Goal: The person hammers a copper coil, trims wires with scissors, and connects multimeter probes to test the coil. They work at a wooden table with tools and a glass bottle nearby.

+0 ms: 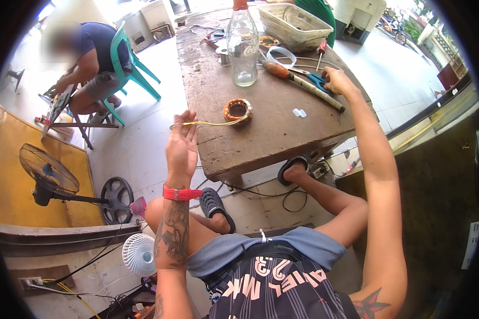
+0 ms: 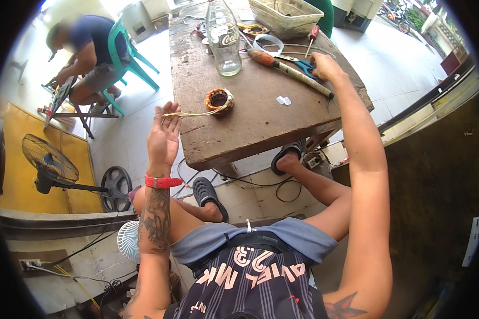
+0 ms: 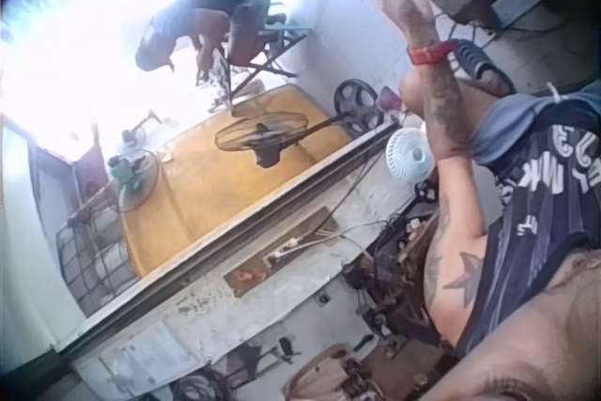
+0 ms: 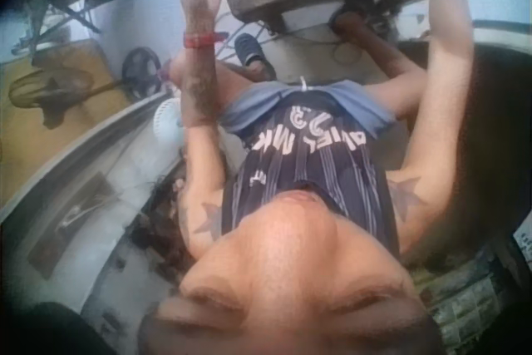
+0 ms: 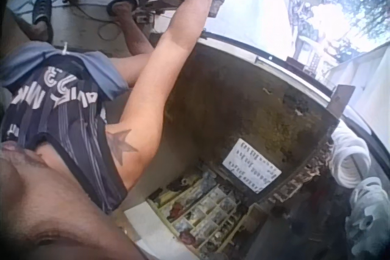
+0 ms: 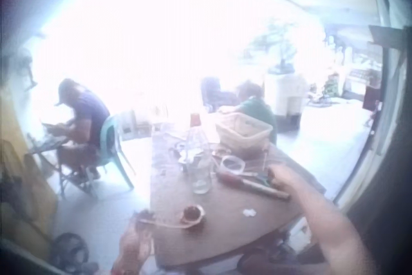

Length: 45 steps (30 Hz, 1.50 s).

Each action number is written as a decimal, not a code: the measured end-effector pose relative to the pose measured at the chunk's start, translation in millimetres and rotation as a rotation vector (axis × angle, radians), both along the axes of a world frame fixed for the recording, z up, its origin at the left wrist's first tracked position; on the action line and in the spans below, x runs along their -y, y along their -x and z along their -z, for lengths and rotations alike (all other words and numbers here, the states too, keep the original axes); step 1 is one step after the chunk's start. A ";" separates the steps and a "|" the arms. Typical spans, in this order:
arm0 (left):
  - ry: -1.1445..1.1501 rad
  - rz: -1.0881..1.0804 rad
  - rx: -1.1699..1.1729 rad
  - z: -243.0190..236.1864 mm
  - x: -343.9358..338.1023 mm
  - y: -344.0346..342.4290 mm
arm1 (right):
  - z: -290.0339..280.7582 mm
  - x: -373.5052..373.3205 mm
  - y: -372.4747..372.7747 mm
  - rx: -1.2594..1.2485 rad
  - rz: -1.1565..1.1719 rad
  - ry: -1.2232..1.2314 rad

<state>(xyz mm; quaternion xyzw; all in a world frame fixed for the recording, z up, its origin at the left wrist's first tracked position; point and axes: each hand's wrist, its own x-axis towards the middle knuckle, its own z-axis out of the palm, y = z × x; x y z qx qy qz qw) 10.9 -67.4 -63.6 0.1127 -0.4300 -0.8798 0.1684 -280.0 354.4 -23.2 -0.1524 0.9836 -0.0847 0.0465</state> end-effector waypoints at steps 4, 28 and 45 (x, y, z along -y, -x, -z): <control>-0.393 -0.221 -0.069 -16.4 51.4 1.3 | -23.2 -26.0 0.2 0.003 0.076 -0.128; 0.483 0.065 0.010 -61.7 -40.7 -98.7 | 1.1 116.5 -347.3 -0.027 -0.271 0.831; 0.888 0.092 0.001 -56.0 -82.1 -114.0 | -21.9 117.0 -344.5 -0.094 -0.359 0.662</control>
